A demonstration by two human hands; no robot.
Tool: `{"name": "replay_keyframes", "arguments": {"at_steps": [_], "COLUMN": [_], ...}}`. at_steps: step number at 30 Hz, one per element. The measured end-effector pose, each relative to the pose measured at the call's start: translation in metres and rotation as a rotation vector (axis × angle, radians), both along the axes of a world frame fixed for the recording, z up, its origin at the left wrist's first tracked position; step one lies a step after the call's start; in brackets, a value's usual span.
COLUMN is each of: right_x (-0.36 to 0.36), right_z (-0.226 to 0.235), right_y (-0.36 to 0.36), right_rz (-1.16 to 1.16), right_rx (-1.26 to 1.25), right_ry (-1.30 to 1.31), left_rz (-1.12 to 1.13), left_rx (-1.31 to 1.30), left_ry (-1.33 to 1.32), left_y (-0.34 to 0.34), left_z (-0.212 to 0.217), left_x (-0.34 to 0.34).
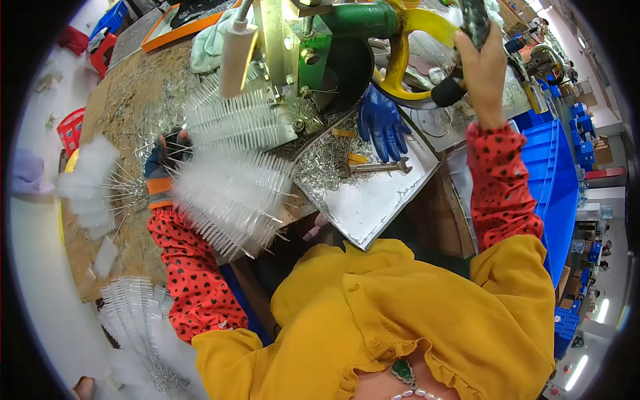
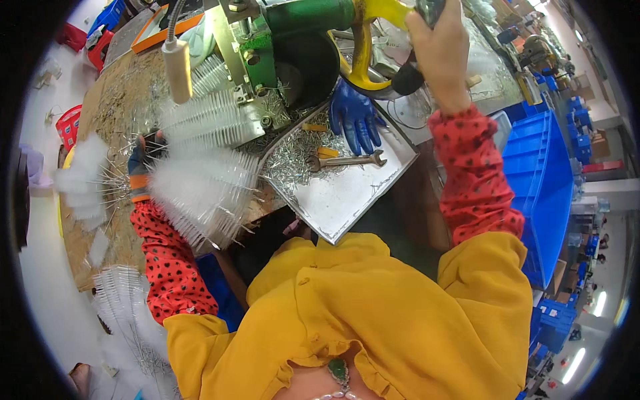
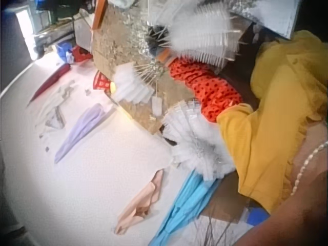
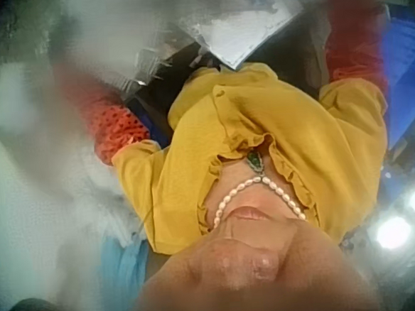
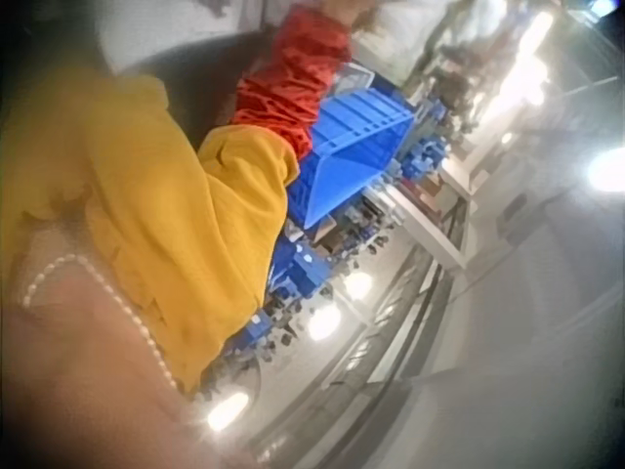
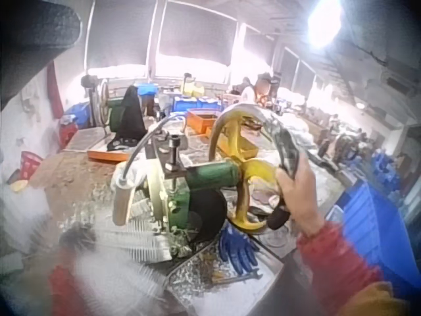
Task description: Operate a manual-wheel machine to process and trim industrial bottle brushes at a factory workbench.
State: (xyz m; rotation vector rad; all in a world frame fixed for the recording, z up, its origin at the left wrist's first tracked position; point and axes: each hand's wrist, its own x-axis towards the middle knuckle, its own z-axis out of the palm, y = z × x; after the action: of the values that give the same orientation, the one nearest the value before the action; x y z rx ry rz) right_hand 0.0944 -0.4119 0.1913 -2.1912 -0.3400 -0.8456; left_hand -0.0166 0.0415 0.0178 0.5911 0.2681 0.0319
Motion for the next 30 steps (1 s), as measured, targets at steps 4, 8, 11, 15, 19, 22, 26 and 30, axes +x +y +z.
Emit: {"name": "replay_keyframes", "arguments": {"at_steps": [4,8,11,15,19,22,26,30], "right_x": [0.011,0.032,0.066,0.13,0.144,0.099,-0.001,-0.006], "right_z": [0.046,0.077,0.09,0.093,0.111,0.09,-0.024,-0.085], "right_y": [0.007,0.019,0.027,0.025,-0.006,0.014,-0.001,-0.004], "right_rz": [-0.056,0.003,0.043,0.169,0.489,0.388,-0.028,-0.071], "right_rx": [-0.163,-0.345,-0.385,-0.678,-1.054,-0.756,0.109,0.168], "right_ry": [-0.064,0.085,0.235,0.271,-0.252,-0.205,-0.165,-0.406], "left_rz": [-0.003,-0.076,-0.08,-0.014,0.042,0.036,0.051,-0.063], "left_rx": [-0.047,-0.063,-0.024,0.035,0.07,-0.004,-0.015,-0.024], "left_ry": [-0.064,-0.2,-0.16,-0.103,-0.033,-0.049,0.011,-0.004], "left_y": [-0.016,-0.004,0.0,-0.001,-0.015,-0.007,-0.005,0.004], "left_z": [0.009,-0.007,-0.014,-0.017,-0.006,-0.011,-0.013,-0.013], "left_x": [0.001,0.005,0.007,0.005,0.018,0.007,0.016,0.023]}}
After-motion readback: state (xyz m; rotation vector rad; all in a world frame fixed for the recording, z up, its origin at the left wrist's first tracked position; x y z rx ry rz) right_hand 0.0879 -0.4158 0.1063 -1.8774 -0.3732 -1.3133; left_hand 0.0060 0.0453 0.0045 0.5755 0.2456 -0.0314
